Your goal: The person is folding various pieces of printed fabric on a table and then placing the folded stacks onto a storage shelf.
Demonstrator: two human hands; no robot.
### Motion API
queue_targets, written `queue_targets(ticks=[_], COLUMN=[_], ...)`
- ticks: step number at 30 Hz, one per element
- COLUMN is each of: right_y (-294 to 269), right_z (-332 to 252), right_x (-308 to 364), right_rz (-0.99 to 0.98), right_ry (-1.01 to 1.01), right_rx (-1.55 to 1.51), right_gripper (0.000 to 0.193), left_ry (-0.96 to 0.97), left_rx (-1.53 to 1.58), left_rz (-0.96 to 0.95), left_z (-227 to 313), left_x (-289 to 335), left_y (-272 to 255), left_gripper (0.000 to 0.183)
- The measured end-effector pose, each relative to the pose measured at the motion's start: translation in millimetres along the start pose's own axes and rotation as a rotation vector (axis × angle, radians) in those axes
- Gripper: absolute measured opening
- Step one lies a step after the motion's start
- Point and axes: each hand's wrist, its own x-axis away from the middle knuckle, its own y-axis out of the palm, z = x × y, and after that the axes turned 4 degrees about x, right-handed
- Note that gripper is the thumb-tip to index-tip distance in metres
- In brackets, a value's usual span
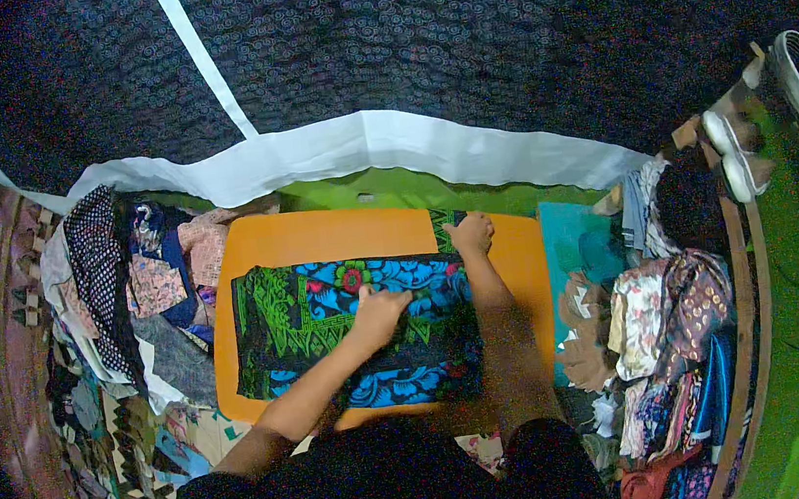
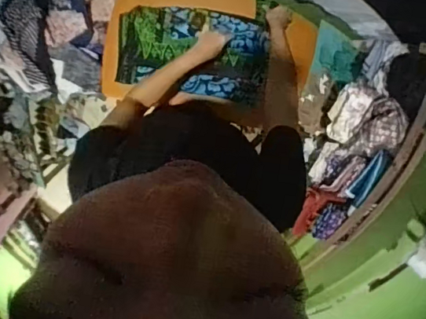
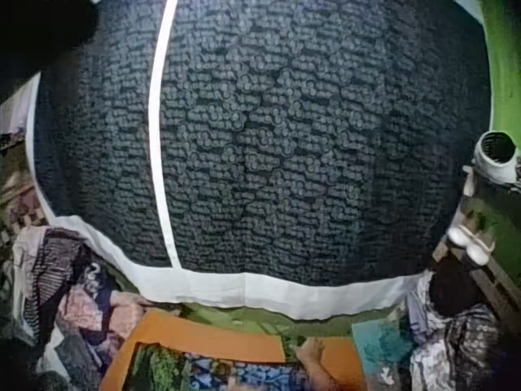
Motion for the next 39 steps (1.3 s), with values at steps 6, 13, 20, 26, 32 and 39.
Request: queue_targets(ticks=[6, 13, 20, 26, 32, 39], right_y=[19, -22, -61, -52, -114, -119], right_z=[3, -29, -55, -23, -23, -21], right_x=[-27, -12, 81, 91, 83, 111], right_rz=[-0.174, -0.192, -0.842, -1.222, -1.067, -0.407], right_ry=[-0.2, -0.051, -0.747, -0.808, -0.535, -0.649], right_rx=[0.077, -1.049, -1.013, -0.512, -0.688, 0.085], right_gripper=[0.034, 0.024, 0.018, 0.03, 0.041, 0.026], left_ry=[0.129, 0.084, 0.108, 0.075, -0.187, -0.547], left_rx=[0.014, 0.029, 0.077, 0.086, -0.107, -0.193], left_rz=[0.073, 0.043, -0.01, 0.033, 0.055, -0.283], left_z=[27, 26, 22, 7, -50, -143], left_x=[34, 53, 63, 56, 40, 23], left_y=[-19, -25, -30, -30, -38, -79], left_gripper=[0.018, 0.019, 0.027, 0.02, 0.042, 0.062])
